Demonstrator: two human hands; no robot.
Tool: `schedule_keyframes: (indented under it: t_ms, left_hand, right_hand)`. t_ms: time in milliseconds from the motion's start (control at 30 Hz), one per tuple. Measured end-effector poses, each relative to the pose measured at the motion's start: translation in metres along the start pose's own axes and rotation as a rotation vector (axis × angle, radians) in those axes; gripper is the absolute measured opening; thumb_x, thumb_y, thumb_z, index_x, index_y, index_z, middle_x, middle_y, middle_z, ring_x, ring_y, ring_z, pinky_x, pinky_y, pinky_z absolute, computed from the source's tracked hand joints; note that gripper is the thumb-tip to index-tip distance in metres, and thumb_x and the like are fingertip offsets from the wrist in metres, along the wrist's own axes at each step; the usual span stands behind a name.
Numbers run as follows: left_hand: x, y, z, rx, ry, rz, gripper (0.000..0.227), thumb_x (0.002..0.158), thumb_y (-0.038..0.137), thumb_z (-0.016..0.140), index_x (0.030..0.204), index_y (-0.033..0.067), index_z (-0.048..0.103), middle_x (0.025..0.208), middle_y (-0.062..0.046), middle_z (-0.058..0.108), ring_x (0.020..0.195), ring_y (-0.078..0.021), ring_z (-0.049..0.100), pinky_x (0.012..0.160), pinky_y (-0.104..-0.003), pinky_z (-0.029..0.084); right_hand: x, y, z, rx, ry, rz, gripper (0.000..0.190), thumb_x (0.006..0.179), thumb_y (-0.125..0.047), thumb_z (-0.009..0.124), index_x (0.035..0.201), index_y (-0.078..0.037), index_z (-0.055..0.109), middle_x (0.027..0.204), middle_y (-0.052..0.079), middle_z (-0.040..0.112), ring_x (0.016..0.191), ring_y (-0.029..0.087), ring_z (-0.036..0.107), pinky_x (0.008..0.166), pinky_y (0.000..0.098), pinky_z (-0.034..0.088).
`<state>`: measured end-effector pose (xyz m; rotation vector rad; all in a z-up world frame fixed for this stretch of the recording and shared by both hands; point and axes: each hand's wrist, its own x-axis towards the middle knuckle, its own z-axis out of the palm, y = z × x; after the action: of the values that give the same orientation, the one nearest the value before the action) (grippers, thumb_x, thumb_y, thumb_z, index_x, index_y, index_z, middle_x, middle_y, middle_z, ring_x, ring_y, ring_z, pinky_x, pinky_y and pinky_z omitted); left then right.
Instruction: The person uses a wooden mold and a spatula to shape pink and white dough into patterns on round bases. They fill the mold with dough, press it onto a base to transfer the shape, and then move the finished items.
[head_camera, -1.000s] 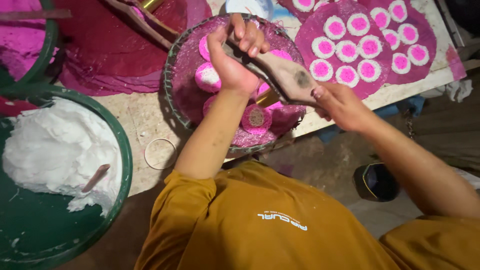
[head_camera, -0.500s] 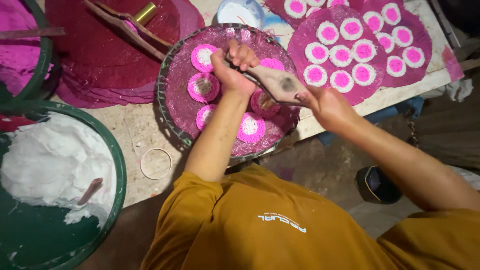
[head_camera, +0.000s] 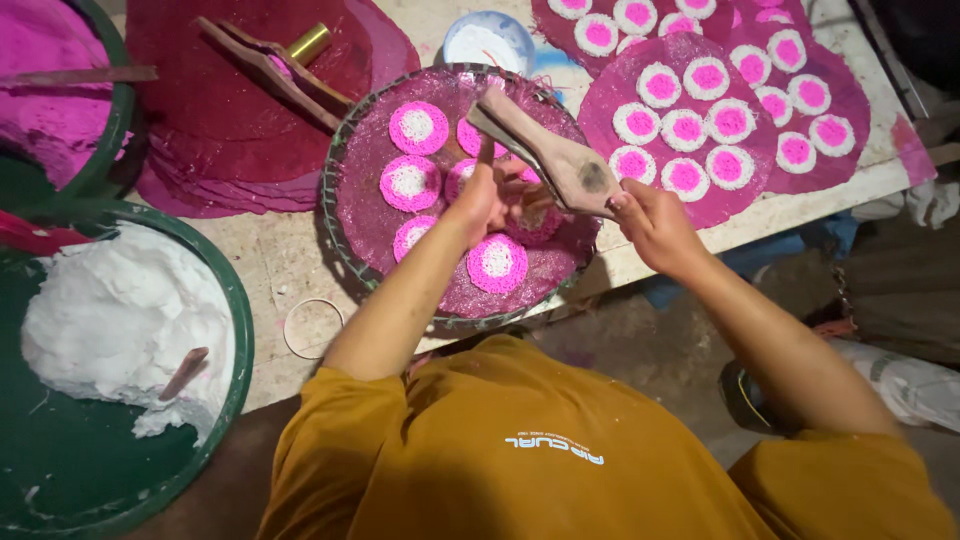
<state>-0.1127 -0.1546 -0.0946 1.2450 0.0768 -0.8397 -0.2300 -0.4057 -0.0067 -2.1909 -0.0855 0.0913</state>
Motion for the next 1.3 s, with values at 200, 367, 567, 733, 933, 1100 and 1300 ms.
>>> schedule_keyframes:
  t_ms: [200, 367, 567, 733, 933, 1100, 1300]
  left_hand:
    - [-0.012, -0.019, -0.001, 0.188, 0.099, -0.068, 0.093, 0.106, 0.074, 0.011, 0.147, 0.0022, 0.052, 0.08, -0.019, 0.056, 0.044, -0.0096, 0.034, 0.037, -0.024, 0.028]
    - [-0.095, -0.012, 0.002, 0.866, 0.287, 0.566, 0.053, 0.101, 0.031, 0.053, 0.148, 0.0069, 0.053, 0.128, 0.004, 0.06, 0.068, -0.0192, 0.067, 0.063, -0.034, 0.057]
    - [-0.187, 0.043, 0.032, 1.24, 0.592, 1.044, 0.045, 0.087, 0.025, 0.067, 0.126, 0.0056, 0.053, 0.106, -0.015, 0.065, 0.085, -0.0345, 0.07, 0.084, -0.051, 0.056]
    - [-0.236, 0.072, 0.074, 0.799, -0.366, 0.684, 0.012, 0.091, 0.012, 0.061, 0.085, 0.0136, 0.071, 0.075, 0.0, 0.071, 0.064, -0.0132, 0.065, 0.062, -0.029, 0.053]
    - [-0.348, 0.05, 0.07, 0.705, -0.237, 0.512, 0.009, 0.094, 0.014, 0.056, 0.099, 0.0135, 0.064, 0.079, -0.006, 0.067, 0.076, -0.019, 0.063, 0.068, -0.034, 0.051]
    - [-0.425, 0.064, -0.01, 1.122, -0.068, 0.292, 0.027, 0.092, 0.023, 0.056, 0.117, 0.016, 0.062, 0.082, -0.012, 0.07, 0.079, -0.0305, 0.067, 0.07, -0.044, 0.051]
    - [-0.499, 0.018, -0.103, 1.144, 0.226, 0.192, 0.04, 0.089, 0.03, 0.059, 0.125, 0.0144, 0.061, 0.086, -0.017, 0.074, 0.082, -0.0392, 0.071, 0.072, -0.052, 0.052]
  right_hand:
    - [0.012, 0.041, 0.009, 0.097, 0.162, -0.131, 0.057, 0.111, -0.053, 0.044, 0.088, -0.003, 0.055, 0.065, -0.001, 0.047, 0.06, 0.008, 0.046, 0.053, 0.0285, 0.037]
    - [0.016, 0.055, -0.008, 0.214, 0.219, -0.114, 0.059, 0.109, -0.058, 0.042, 0.096, -0.002, 0.056, 0.065, -0.001, 0.049, 0.056, 0.008, 0.046, 0.049, 0.0272, 0.035]
    - [0.015, -0.001, -0.015, 0.08, -0.073, -0.348, 0.059, 0.106, -0.059, 0.057, 0.107, -0.001, 0.064, 0.082, 0.006, 0.069, 0.074, 0.011, 0.062, 0.065, 0.0299, 0.05]
    - [-0.014, -0.107, -0.004, -0.219, -0.485, -0.765, 0.057, 0.08, -0.058, 0.077, 0.089, -0.004, 0.061, 0.071, 0.012, 0.059, 0.064, 0.031, 0.06, 0.055, 0.0405, 0.047]
    - [0.043, -0.258, 0.032, -0.242, -0.714, -1.608, 0.064, 0.083, -0.067, 0.072, 0.087, -0.004, 0.061, 0.07, 0.007, 0.051, 0.059, 0.028, 0.056, 0.05, 0.0414, 0.04]
    - [0.046, -0.308, 0.105, 0.05, -1.387, -1.199, 0.056, 0.103, -0.06, 0.054, 0.089, -0.006, 0.056, 0.083, 0.01, 0.056, 0.081, 0.034, 0.063, 0.069, 0.0438, 0.044]
    - [0.036, -0.316, 0.202, 0.239, -1.695, -0.856, 0.046, 0.112, -0.044, 0.053, 0.091, -0.005, 0.065, 0.084, 0.011, 0.064, 0.082, 0.033, 0.069, 0.069, 0.0438, 0.048]
